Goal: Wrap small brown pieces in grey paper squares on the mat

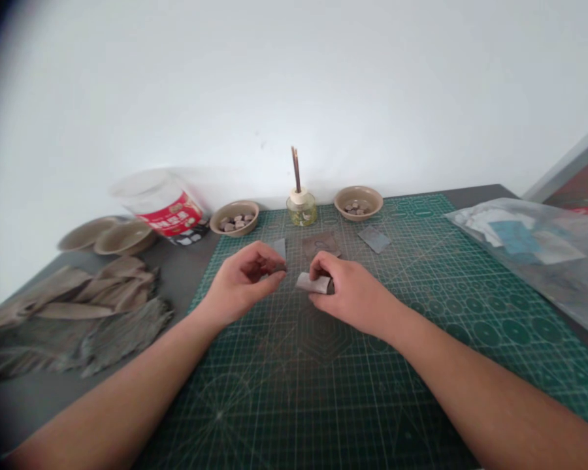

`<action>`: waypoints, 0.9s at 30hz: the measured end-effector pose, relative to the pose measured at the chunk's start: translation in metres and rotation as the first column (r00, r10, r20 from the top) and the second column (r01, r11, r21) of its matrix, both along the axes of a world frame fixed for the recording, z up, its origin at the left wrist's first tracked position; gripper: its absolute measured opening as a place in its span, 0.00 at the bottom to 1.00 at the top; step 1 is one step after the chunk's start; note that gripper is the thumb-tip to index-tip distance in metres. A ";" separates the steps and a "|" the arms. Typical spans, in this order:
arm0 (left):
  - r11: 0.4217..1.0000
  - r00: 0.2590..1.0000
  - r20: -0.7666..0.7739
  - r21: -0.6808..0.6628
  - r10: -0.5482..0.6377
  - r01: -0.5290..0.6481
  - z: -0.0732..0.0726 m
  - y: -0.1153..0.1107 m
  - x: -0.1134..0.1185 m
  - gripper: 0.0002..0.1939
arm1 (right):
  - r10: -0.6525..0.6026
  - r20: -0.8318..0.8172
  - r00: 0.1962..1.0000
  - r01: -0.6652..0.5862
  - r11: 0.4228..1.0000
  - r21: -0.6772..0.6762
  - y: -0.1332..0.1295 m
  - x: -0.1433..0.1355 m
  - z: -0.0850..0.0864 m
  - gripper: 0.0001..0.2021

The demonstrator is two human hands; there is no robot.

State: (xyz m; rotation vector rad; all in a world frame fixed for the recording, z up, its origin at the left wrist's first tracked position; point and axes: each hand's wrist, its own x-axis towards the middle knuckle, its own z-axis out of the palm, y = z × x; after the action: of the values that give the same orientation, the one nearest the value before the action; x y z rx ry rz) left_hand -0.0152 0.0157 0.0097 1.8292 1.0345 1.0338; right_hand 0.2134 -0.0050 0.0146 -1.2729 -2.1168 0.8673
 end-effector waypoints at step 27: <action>0.999 0.997 0.074 -0.040 -0.002 0.004 -0.003 -0.001 0.002 0.12 | -0.024 0.034 0.999 0.024 1.000 0.005 -0.001 -0.002 0.000 0.04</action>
State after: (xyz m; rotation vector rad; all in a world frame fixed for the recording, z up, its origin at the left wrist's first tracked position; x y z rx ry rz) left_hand -0.0128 0.0151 0.0062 1.7466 1.0008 1.0638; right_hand 0.2118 -0.0060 0.0142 -1.3169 -2.1243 0.8356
